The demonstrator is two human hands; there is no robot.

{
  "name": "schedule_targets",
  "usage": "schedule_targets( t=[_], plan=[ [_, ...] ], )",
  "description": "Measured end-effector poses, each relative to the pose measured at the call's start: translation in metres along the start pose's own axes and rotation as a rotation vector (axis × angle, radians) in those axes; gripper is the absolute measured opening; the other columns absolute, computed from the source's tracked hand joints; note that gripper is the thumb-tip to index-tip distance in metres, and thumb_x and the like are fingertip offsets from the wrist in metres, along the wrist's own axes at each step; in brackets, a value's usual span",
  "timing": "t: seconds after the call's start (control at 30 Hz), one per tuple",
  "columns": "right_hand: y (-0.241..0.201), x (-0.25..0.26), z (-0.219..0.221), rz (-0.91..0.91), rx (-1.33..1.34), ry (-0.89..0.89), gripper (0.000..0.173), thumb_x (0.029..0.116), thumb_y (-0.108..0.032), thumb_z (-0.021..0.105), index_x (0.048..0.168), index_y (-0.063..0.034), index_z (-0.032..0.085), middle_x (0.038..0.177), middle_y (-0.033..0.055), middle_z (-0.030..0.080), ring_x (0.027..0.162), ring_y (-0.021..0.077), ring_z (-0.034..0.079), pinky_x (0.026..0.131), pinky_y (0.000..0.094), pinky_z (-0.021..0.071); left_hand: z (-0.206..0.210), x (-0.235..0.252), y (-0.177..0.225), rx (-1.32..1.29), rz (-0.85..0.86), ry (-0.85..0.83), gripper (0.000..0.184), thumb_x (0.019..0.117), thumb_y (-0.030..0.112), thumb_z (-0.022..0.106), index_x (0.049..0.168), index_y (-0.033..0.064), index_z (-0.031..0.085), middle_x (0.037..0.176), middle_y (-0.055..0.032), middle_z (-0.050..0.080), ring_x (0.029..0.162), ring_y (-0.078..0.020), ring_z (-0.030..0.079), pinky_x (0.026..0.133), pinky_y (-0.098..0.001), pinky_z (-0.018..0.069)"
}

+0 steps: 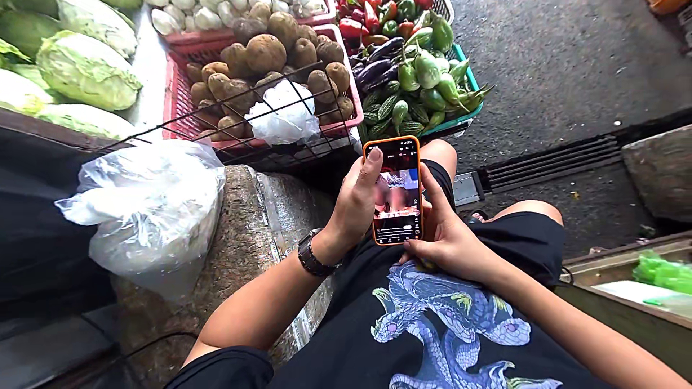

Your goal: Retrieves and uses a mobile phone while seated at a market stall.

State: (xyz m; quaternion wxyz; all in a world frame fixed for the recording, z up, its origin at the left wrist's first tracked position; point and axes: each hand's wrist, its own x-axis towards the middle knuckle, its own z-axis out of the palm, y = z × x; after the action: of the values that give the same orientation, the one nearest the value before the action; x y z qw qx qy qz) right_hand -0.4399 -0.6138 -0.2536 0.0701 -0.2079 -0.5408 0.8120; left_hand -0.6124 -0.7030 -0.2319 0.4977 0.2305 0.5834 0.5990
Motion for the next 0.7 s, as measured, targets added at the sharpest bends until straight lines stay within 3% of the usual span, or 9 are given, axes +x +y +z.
schedule_targets(
  t=[0.13,0.2,0.3,0.37,0.43,0.5,0.57,0.63,0.7],
  plan=[
    [0.001,-0.002,0.003,0.050,-0.062,0.039,0.101,0.0914,0.010,0.057,0.163,-0.0365,0.003,0.136,0.0122,0.061,0.088,0.0292,0.075,0.062,0.0420,0.0669,-0.014,-0.011,-0.004,0.027,0.020,-0.092,0.061,0.1068,0.062,0.024,0.145,0.0211,0.048,0.123,-0.0052,0.068,0.105,-0.0170,0.070,0.085,-0.0399,0.0611],
    [0.000,-0.001,0.005,0.049,-0.059,0.024,0.100,0.0878,0.014,0.046,0.164,-0.0354,0.004,0.138,0.0124,0.060,0.089,0.0292,0.076,0.060,0.0433,0.0669,-0.024,-0.013,-0.005,-0.008,0.023,-0.143,0.061,0.1073,0.061,0.021,0.148,0.0233,0.047,0.126,-0.0047,0.068,0.108,-0.0173,0.069,0.087,-0.0403,0.0608],
    [0.006,0.001,0.004,0.006,0.045,-0.062,0.103,0.0795,0.015,0.037,0.164,-0.0332,0.003,0.146,0.0165,0.052,0.101,0.0331,0.073,0.064,0.0483,0.0663,-0.035,-0.015,-0.007,-0.024,0.029,-0.172,0.061,0.1078,0.060,0.019,0.148,0.0240,0.047,0.126,-0.0038,0.068,0.108,-0.0170,0.069,0.087,-0.0399,0.0608],
    [0.009,0.004,0.006,-0.006,0.085,-0.082,0.105,0.0795,0.015,0.041,0.164,-0.0331,0.002,0.148,0.0177,0.050,0.103,0.0352,0.072,0.066,0.0499,0.0663,-0.038,-0.013,-0.008,0.003,0.049,-0.157,0.062,0.1084,0.058,0.019,0.147,0.0192,0.048,0.125,-0.0036,0.068,0.109,-0.0149,0.069,0.091,-0.0374,0.0598],
    [0.010,0.005,0.011,0.023,0.050,-0.053,0.107,0.0838,0.015,0.053,0.163,-0.0355,0.002,0.146,0.0162,0.051,0.101,0.0361,0.073,0.066,0.0501,0.0670,-0.037,-0.007,-0.009,0.020,0.083,-0.142,0.061,0.1095,0.054,0.020,0.143,0.0107,0.048,0.122,-0.0043,0.068,0.111,-0.0121,0.068,0.097,-0.0348,0.0582],
    [0.011,0.005,0.015,0.041,-0.028,-0.015,0.113,0.0855,0.011,0.066,0.163,-0.0375,0.001,0.142,0.0147,0.055,0.098,0.0345,0.073,0.068,0.0481,0.0677,-0.041,-0.008,-0.007,0.046,0.107,-0.159,0.059,0.1103,0.051,0.021,0.142,0.0088,0.047,0.121,-0.0032,0.067,0.111,-0.0092,0.067,0.097,-0.0317,0.0574],
    [0.013,0.007,0.018,0.027,-0.065,-0.002,0.114,0.0860,0.010,0.070,0.163,-0.0369,0.001,0.138,0.0150,0.058,0.095,0.0332,0.074,0.070,0.0456,0.0676,-0.046,-0.005,-0.010,0.058,0.111,-0.166,0.058,0.1103,0.051,0.021,0.140,0.0099,0.048,0.119,-0.0019,0.068,0.110,-0.0080,0.067,0.097,-0.0306,0.0575],
    [0.014,0.008,0.019,-0.002,-0.047,-0.029,0.109,0.0871,0.014,0.061,0.164,-0.0346,-0.001,0.141,0.0152,0.056,0.094,0.0330,0.074,0.067,0.0458,0.0675,-0.052,0.002,-0.016,0.028,0.106,-0.182,0.058,0.1101,0.050,0.021,0.141,0.0090,0.047,0.121,-0.0035,0.068,0.114,-0.0109,0.066,0.102,-0.0332,0.0554],
    [0.015,0.008,0.018,-0.031,-0.002,-0.073,0.108,0.0819,0.018,0.047,0.164,-0.0328,-0.002,0.148,0.0155,0.050,0.102,0.0346,0.072,0.068,0.0494,0.0674,-0.054,0.005,-0.017,0.005,0.096,-0.186,0.059,0.1100,0.051,0.022,0.142,0.0086,0.047,0.123,-0.0046,0.068,0.116,-0.0125,0.065,0.103,-0.0345,0.0544]
  ],
)
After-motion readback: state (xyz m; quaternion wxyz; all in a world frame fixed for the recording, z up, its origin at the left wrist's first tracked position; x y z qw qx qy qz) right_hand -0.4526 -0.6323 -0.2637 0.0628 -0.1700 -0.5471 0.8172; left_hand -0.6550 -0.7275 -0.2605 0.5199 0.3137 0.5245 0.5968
